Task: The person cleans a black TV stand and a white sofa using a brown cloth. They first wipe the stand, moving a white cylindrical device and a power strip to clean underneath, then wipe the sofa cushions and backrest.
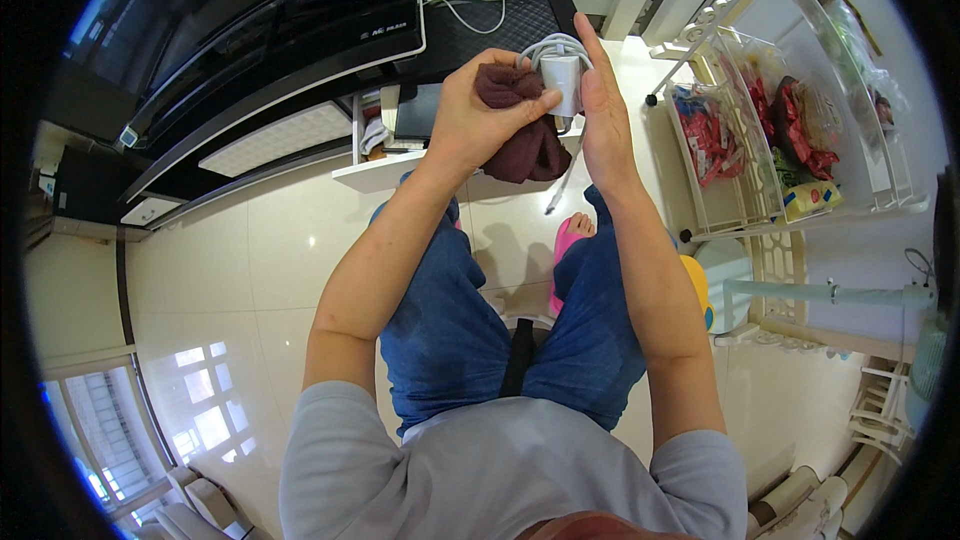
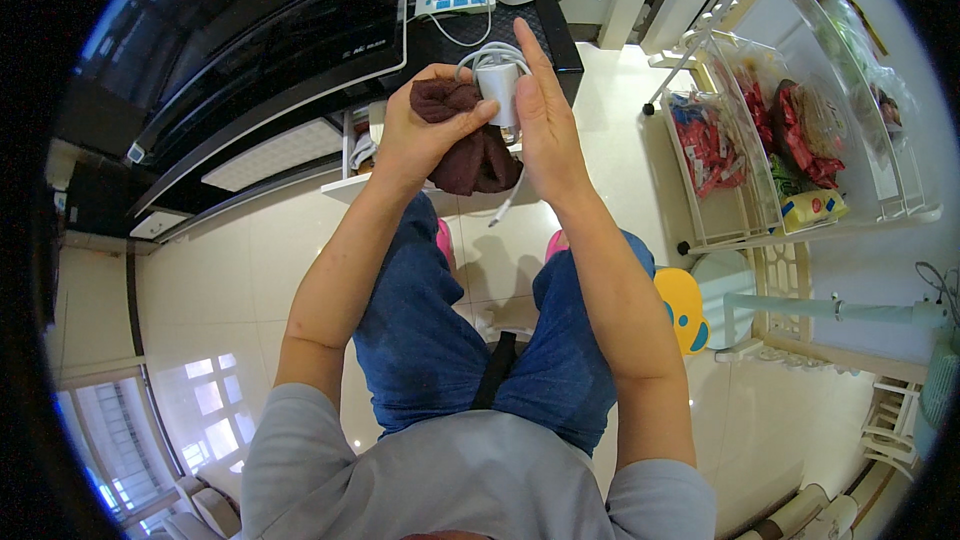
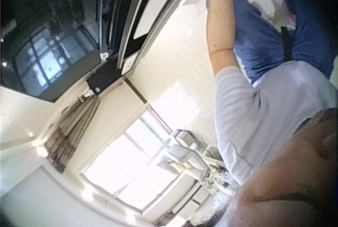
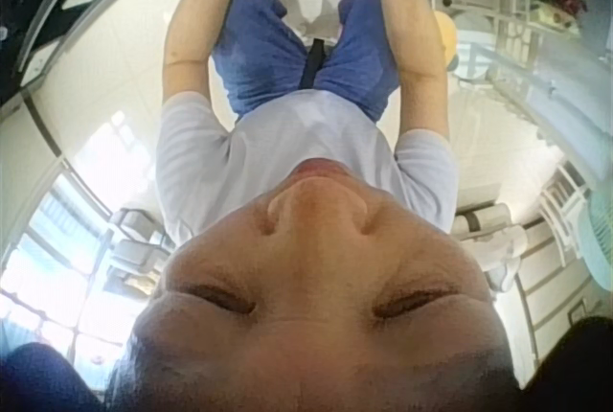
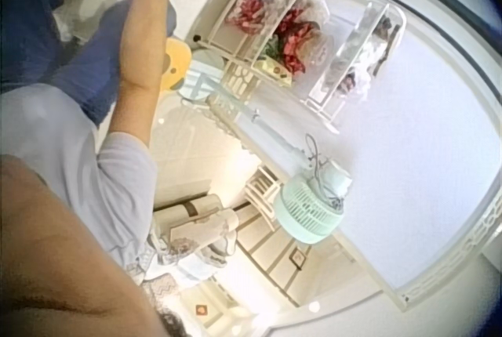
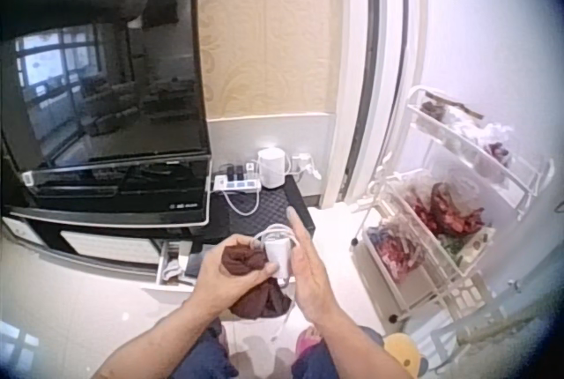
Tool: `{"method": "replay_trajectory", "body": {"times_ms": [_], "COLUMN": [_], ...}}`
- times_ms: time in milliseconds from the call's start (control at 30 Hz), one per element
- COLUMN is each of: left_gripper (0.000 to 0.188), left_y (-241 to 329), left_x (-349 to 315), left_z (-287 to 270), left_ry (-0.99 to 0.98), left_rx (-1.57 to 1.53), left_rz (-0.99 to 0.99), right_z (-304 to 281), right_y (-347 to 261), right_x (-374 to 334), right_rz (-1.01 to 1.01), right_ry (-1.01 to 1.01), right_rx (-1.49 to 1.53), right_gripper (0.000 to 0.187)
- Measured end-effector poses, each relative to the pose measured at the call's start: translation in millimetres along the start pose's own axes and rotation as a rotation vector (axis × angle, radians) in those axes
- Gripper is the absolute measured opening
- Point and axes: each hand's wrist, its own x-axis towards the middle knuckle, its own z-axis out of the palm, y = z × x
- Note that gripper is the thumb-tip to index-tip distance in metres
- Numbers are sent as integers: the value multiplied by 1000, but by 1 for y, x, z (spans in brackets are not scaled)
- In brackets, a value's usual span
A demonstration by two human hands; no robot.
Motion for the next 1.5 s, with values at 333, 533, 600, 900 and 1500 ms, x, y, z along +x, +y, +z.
{"method": "replay_trajectory", "body": {"times_ms": [333, 533, 600, 900, 1500], "left_gripper": [36, 23, 27, 36, 39], "left_y": [-22, -36, -44, -84, -209], "left_x": [16, 31, 28, 36, 28], "left_z": [-9, -53, -52, -62, -70], "left_ry": [-6, -217, -415, -853, -787], "left_rx": [8, 321, 492, 628, 596], "left_rz": [30, -204, -167, -286, -297], "right_z": [-16, -30, -36, -32, -46], "right_y": [18, 43, 58, 152, 330], "right_x": [5, 30, 37, 61, 1], "right_rz": [167, 309, 335, 309, 625], "right_ry": [-69, 320, 393, 464, -617], "right_rx": [-100, 243, 204, -96, -950], "right_gripper": [50, 39, 40, 47, 51]}}
